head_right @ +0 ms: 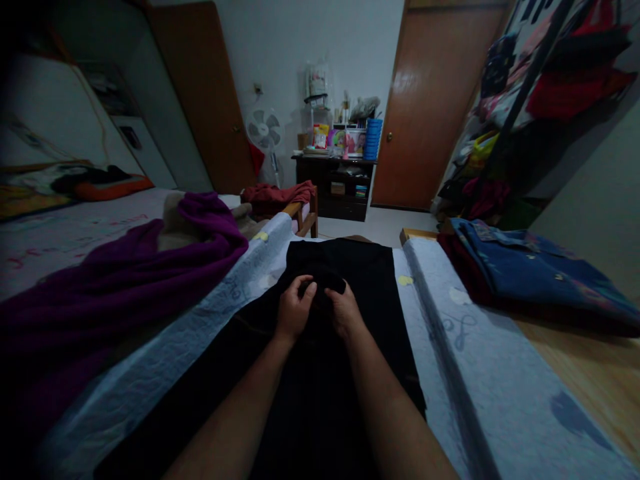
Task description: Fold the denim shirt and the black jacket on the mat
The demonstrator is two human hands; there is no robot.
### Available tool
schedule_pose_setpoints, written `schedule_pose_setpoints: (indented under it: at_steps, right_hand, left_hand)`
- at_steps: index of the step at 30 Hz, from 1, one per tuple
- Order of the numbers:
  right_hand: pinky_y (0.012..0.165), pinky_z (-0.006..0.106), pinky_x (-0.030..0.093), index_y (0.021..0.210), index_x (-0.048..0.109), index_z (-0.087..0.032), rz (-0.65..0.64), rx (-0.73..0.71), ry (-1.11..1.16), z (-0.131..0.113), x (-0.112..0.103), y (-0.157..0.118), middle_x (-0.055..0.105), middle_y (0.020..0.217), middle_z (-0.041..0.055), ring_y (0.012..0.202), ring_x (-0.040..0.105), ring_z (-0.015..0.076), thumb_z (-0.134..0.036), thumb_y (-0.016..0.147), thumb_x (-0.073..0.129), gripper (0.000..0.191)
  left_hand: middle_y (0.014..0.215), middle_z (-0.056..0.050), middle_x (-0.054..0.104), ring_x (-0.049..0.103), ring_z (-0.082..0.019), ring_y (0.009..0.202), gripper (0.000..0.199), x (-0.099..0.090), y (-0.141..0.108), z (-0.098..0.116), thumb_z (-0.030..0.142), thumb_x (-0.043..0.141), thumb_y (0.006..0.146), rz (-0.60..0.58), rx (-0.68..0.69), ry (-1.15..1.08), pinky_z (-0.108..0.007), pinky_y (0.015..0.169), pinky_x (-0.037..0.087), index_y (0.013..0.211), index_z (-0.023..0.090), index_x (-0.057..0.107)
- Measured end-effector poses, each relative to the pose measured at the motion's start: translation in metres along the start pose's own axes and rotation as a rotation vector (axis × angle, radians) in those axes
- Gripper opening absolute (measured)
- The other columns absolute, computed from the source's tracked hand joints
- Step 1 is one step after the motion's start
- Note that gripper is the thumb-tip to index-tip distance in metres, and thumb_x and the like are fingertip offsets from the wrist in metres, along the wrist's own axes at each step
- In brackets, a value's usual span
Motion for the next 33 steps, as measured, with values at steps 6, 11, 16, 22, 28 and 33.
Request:
schedule_pose_setpoints:
  at_steps: [6, 11, 16, 22, 28, 33]
  right_hand:
    - [0.08, 0.037, 0.051, 0.115, 0.058, -0.018, 0.22, -0.319, -0.436, -0.049, -0.031, 0.005, 0.065, 0.103, 0.0073, 0.091, 0.061, 0.0225, -0.02, 0.072, 0.046, 0.045]
    - [0.098, 0.043, 0.038, 0.097, 0.068, -0.02, 0.28, -0.701, -1.175, -0.098, -0.053, -0.023, 0.059, 0.115, 0.0089, 0.11, 0.048, 0.0272, -0.001, 0.068, 0.044, 0.042]
    - [0.097, 0.044, 0.038, 0.093, 0.069, -0.021, -0.088, -0.55, -1.357, -0.074, -0.076, -0.036, 0.06, 0.121, 0.0074, 0.109, 0.051, 0.0262, -0.006, 0.072, 0.051, 0.032]
    - [0.088, 0.034, 0.046, 0.104, 0.065, -0.019, 0.056, -0.321, -1.023, -0.062, -0.122, -0.025, 0.067, 0.105, 0.0074, 0.098, 0.061, 0.0212, -0.036, 0.084, 0.049, 0.03]
    - [0.096, 0.037, 0.039, 0.114, 0.06, -0.007, 0.356, -0.114, -1.346, -0.045, -0.167, 0.007, 0.062, 0.116, 0.0205, 0.112, 0.057, 0.0287, -0.029, 0.085, 0.048, 0.039]
    - [0.083, 0.035, 0.045, 0.108, 0.062, -0.011, 0.31, 0.095, -1.274, -0.034, -0.185, 0.016, 0.067, 0.105, 0.0182, 0.103, 0.061, 0.0296, -0.042, 0.079, 0.061, 0.042]
  left_hand:
    - [0.118, -0.01, 0.06, 0.053, -0.026, 0.113, 0.026, -0.014, -0.001, 0.016, 0.024, 0.043, 0.089, 0.153, 0.19, 0.452, -0.041, 0.102, 0.037, 0.108, 0.02, 0.061]
    - [0.146, -0.014, 0.037, 0.026, -0.034, 0.137, 0.059, -0.005, -0.003, 0.002, 0.015, 0.056, 0.075, 0.127, 0.137, 0.809, -0.054, 0.111, 0.018, 0.134, 0.016, 0.044]
    - [0.134, -0.014, 0.049, 0.037, -0.035, 0.128, 0.051, 0.001, -0.006, -0.02, 0.017, 0.055, 0.075, -0.026, 0.04, 0.981, -0.053, 0.108, 0.023, 0.126, 0.018, 0.053]
    - [0.125, -0.01, 0.055, 0.041, -0.035, 0.121, 0.039, 0.005, -0.009, -0.028, 0.023, 0.055, 0.079, -0.125, 0.064, 1.007, -0.051, 0.104, 0.026, 0.117, 0.025, 0.062]
    - [0.127, -0.009, 0.054, 0.038, -0.037, 0.123, 0.041, 0.009, -0.01, -0.034, 0.024, 0.054, 0.08, -0.169, 0.063, 1.02, -0.053, 0.105, 0.022, 0.12, 0.028, 0.061]
    - [0.128, -0.009, 0.053, 0.037, -0.037, 0.124, 0.042, 0.009, -0.009, -0.036, 0.022, 0.051, 0.081, -0.166, 0.058, 1.032, -0.053, 0.105, 0.022, 0.121, 0.028, 0.06]
Point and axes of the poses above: each hand's wrist, its own y-axis towards the middle knuckle, its own x-axis out of the palm, z = x × y, the point moved 4 cm from there along y, towards the middle knuckle
